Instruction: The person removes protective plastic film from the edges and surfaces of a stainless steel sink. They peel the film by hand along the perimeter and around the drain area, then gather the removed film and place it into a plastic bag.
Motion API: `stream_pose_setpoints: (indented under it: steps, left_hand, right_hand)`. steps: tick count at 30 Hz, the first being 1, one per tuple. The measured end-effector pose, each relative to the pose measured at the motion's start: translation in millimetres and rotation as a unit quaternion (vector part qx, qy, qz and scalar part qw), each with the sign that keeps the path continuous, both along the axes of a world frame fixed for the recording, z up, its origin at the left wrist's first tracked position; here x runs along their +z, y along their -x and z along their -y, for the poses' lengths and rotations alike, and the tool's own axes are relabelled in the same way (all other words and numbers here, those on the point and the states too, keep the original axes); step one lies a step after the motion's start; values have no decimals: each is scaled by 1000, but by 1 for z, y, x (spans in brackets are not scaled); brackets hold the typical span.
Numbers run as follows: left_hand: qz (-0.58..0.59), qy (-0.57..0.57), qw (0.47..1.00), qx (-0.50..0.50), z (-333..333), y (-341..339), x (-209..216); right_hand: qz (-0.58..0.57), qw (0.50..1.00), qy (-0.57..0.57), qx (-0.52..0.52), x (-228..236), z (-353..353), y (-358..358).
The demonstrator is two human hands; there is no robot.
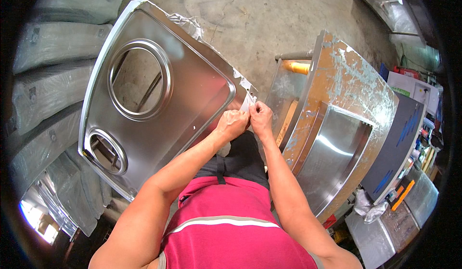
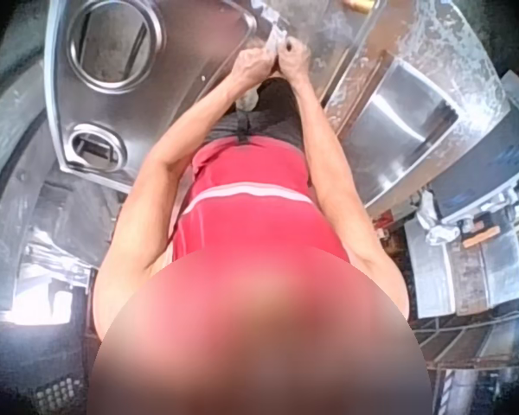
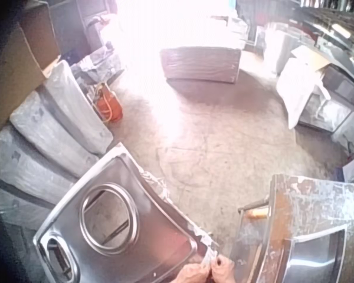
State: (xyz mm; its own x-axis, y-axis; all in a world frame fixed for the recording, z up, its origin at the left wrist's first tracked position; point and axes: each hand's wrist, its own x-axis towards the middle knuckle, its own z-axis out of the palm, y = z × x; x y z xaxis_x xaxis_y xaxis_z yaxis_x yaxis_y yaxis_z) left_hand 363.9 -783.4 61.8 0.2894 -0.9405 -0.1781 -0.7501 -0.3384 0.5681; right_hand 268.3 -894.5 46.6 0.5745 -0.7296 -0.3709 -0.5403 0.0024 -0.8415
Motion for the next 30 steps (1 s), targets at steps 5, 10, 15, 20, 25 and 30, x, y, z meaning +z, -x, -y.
stream_pose_setpoints:
  steps: [5, 10, 15, 20, 25, 30]
  left_hand:
    - [-11, -16, 995, 98, -4, -36, 31]
    - [39, 114, 992, 27, 36, -93, 17]
    - [36, 93, 988, -114, 54, -113, -8]
    - [40, 107, 983, -147, 53, -118, -18]
    - [152, 119, 952, -237, 58, -119, -26]
    - [73, 133, 958, -245, 61, -132, -25]
  right_hand:
    - [-16, 1000, -6, 7, 11, 5, -5]
    - [-74, 997, 15, 20, 19, 6, -9]
    - [-52, 999, 9, 6, 18, 3, -10]
    - [-55, 998, 9, 6, 20, 2, -12]
    - [-64, 998, -7, -3, 23, 2, -14]
    - [-60, 998, -2, -7, 25, 2, -15]
